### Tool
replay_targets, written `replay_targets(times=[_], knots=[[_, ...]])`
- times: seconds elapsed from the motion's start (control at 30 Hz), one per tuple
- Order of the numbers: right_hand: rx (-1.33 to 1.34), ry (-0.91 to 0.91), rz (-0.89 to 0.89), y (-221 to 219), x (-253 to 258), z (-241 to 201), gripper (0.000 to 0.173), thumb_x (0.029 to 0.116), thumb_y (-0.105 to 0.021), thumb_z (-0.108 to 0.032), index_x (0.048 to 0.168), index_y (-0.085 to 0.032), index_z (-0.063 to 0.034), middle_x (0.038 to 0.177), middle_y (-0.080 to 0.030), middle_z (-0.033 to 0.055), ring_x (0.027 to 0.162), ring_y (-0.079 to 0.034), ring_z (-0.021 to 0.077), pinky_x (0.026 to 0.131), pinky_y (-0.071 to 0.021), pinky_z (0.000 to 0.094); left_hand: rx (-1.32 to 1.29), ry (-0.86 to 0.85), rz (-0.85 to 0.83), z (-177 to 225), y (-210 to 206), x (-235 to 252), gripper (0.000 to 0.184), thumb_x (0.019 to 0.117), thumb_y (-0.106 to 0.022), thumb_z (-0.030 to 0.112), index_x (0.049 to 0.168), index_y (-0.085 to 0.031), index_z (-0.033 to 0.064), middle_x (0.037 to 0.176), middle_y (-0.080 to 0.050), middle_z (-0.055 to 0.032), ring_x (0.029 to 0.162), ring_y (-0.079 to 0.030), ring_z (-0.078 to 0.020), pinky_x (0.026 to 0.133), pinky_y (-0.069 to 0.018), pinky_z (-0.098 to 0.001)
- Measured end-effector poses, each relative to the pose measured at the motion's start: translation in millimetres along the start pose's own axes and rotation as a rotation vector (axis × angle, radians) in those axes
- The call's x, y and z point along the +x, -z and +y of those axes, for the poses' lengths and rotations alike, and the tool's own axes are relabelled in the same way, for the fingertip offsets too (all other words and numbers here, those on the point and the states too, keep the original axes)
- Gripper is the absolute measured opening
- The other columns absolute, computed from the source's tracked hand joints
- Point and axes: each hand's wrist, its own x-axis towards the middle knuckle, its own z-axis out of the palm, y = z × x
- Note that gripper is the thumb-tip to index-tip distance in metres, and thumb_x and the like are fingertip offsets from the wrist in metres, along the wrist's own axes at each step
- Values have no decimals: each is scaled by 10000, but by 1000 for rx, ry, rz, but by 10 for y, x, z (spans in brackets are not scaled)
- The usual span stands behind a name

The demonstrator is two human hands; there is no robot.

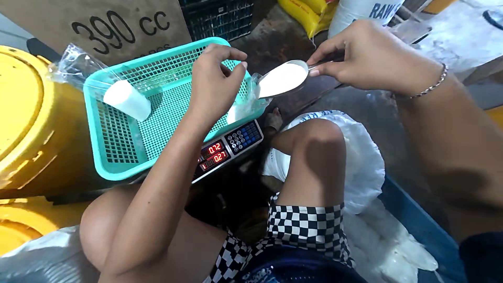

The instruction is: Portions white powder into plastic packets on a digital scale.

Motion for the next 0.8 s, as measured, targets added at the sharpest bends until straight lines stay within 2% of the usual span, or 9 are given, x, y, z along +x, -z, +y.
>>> replay_targets(times=[0.17, 0.23, 0.5, 0.67, 0.8], knots=[[-19, 3, -10, 14, 10, -8, 109, 964, -701, -99, 1048, -757, -59, 936, -730, 96, 851, -689, 179, 813, -550, 413, -37, 29, 59, -32, 134, 16, 211, 1020, -583, 200, 1150, -717, 101, 1232, -646, -80, 840, -637, -58, 737, -532, -234], [-26, 6, -2, 26, 3, -21, 111, 965, -697, -97, 1048, -758, -55, 938, -728, 101, 855, -686, 184, 817, -545, 414, -40, 49, 74, -29, 176, 21, 210, 1017, -590, 205, 1149, -718, 103, 1194, -639, -69, 811, -618, -46, 707, -511, -216], [-47, 9, -26, 59, 35, -42, 105, 959, -707, -92, 1041, -760, -54, 931, -732, 100, 841, -691, 180, 798, -550, 413, -58, 49, 96, -51, 228, 14, 200, 1016, -587, 201, 1136, -714, 102, 1184, -650, -63, 789, -619, -25, 674, -502, -188], [-66, -16, -46, 62, 48, -94, 104, 966, -705, -102, 1046, -759, -65, 937, -732, 93, 844, -691, 176, 803, -551, 412, -56, 67, 100, -54, 255, 12, 203, 1018, -590, 208, 1140, -714, 103, 1187, -643, -65, 810, -626, -34, 691, -511, -195], [-91, -13, -40, 75, 55, -122, 104, 974, -693, -89, 1043, -761, -53, 934, -729, 118, 842, -689, 219, 792, -540, 457, -51, 66, 109, -64, 279, 16, 207, 1018, -583, 214, 1134, -717, 107, 1174, -650, -62, 799, -626, -34, 685, -509, -198]])
